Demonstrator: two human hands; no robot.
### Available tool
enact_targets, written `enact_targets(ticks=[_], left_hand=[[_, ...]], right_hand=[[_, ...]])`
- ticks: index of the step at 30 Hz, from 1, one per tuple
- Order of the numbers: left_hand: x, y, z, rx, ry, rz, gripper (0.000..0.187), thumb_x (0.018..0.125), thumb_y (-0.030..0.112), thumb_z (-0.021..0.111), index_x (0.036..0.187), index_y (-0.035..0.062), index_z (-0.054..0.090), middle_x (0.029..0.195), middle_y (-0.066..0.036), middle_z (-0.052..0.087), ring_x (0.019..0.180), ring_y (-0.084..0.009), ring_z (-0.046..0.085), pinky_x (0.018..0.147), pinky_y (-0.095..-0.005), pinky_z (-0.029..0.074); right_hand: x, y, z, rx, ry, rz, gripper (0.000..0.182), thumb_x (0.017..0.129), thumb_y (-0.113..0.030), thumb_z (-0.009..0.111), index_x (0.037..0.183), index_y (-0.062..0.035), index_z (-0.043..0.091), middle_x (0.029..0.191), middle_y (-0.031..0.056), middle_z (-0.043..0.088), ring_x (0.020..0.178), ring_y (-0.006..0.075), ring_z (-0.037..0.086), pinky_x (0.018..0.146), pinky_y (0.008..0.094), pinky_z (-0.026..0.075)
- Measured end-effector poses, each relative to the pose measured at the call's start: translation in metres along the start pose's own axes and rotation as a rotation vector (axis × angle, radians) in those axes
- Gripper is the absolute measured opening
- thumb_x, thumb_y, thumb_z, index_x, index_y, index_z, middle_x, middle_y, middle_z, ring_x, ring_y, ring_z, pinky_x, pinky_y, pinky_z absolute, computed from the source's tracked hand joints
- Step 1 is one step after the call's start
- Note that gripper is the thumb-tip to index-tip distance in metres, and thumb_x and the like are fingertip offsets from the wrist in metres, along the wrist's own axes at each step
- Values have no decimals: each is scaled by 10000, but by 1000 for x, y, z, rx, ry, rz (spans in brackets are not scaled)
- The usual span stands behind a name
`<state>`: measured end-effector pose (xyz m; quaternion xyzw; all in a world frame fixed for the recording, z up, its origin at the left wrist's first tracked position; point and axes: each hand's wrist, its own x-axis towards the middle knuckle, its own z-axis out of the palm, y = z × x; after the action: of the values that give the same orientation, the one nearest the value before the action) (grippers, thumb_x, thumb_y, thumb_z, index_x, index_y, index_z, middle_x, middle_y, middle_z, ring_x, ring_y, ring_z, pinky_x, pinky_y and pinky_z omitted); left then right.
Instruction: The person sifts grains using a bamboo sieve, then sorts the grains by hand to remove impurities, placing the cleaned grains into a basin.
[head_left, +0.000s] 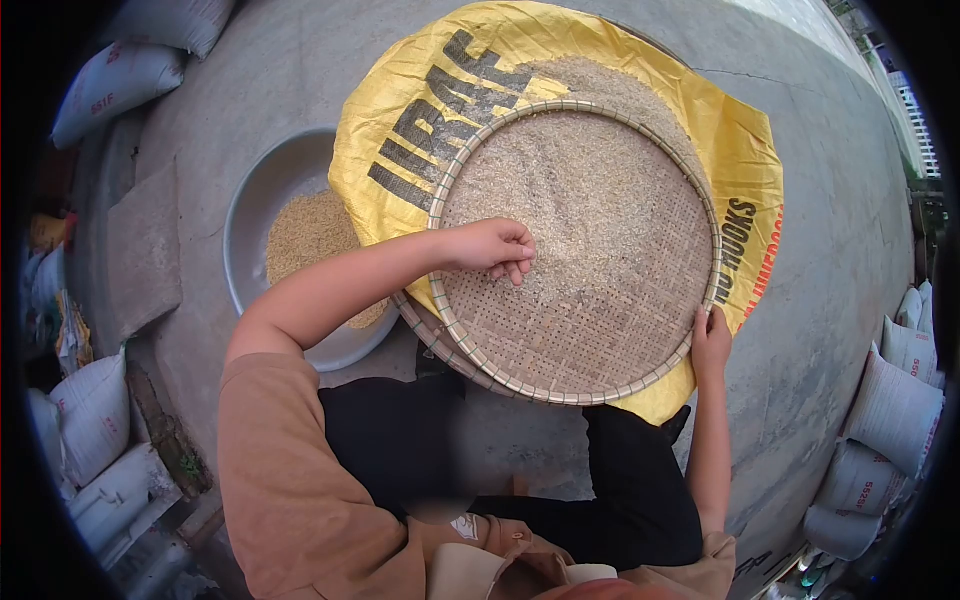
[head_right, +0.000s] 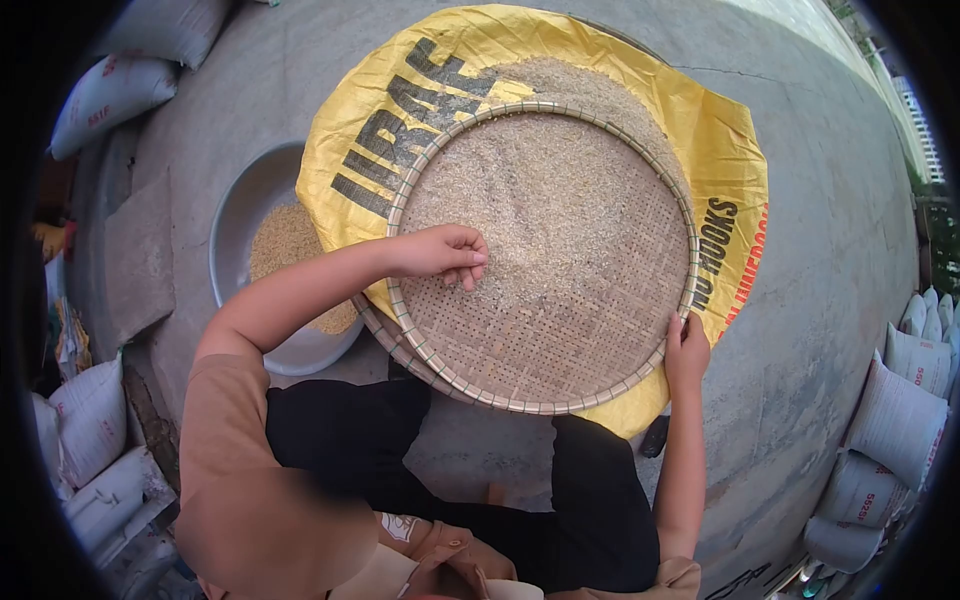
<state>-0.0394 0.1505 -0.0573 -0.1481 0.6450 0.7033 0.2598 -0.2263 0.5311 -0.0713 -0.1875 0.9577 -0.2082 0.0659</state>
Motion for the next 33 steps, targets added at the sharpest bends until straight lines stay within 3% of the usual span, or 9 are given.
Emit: enact_targets(ticks=[4,11,15,19,21,25,27,31,33], left_hand=[[-7,9,-2,-514,-215,-102,182,957,169,445,915,17,536,869,-82,606,746,-151,626,611,-221,476],[-12,11,-12,-666,-257,-24,339,972,293,397,820,32,551,759,-49,568,626,-132,563,536,-208,431],[-60,41,-44,284,30,-180,409,927,326,496,625,51,521,543,-3,403,499,-121,382,463,-288,325],[-132,53,-61,1244,822,-549,406,895,364,536,819,-17,655,709,-166,635,642,-270,631,622,-401,487],[-150,62,-59,1059,837,-855,401,882,406,545,887,28,678,1039,-213,625,1012,-318,608,808,-458,486],[-154,48,-22,1364,985,-701,428,870,435,551,955,34,674,1369,-243,393,1302,-365,349,929,-637,342],[-141,43,-16,1188,895,-590,433,861,447,555,1045,69,658,1522,-148,113,1398,-388,44,946,-755,159],[-100,40,2,1446,917,-217,359,881,366,556,1082,80,640,1432,-173,337,1355,-363,249,994,-690,197],[-79,32,-3,1307,636,-13,261,887,234,535,1105,107,601,1141,-168,582,1173,-335,481,959,-549,370]], right_hand=[[0,3,2,9,2,5,319,890,-341,556,969,-34,592,649,101,572,580,227,561,561,344,438],[0,6,4,16,21,3,326,888,-345,558,970,-31,591,651,102,570,588,233,560,565,350,438],[0,6,4,35,22,10,327,889,-348,557,962,-30,589,653,104,570,589,234,559,564,350,436],[-2,-2,0,18,4,29,316,889,-346,556,951,-37,590,660,112,573,587,247,560,564,359,437],[-1,-1,1,17,35,-7,307,889,-341,553,946,-42,592,661,116,579,589,261,568,565,371,439],[0,-3,-2,0,-15,18,319,888,-351,544,947,-41,596,662,118,586,594,277,577,571,378,444],[-1,-6,-3,-9,-12,23,319,889,-351,542,946,-42,596,663,119,586,594,278,576,572,378,445],[-1,-5,-2,-18,-5,23,315,890,-349,540,942,-44,598,663,119,586,595,271,577,571,375,444],[-1,-7,-3,-13,-7,22,313,890,-348,540,939,-44,598,663,117,587,595,267,578,570,373,443]])
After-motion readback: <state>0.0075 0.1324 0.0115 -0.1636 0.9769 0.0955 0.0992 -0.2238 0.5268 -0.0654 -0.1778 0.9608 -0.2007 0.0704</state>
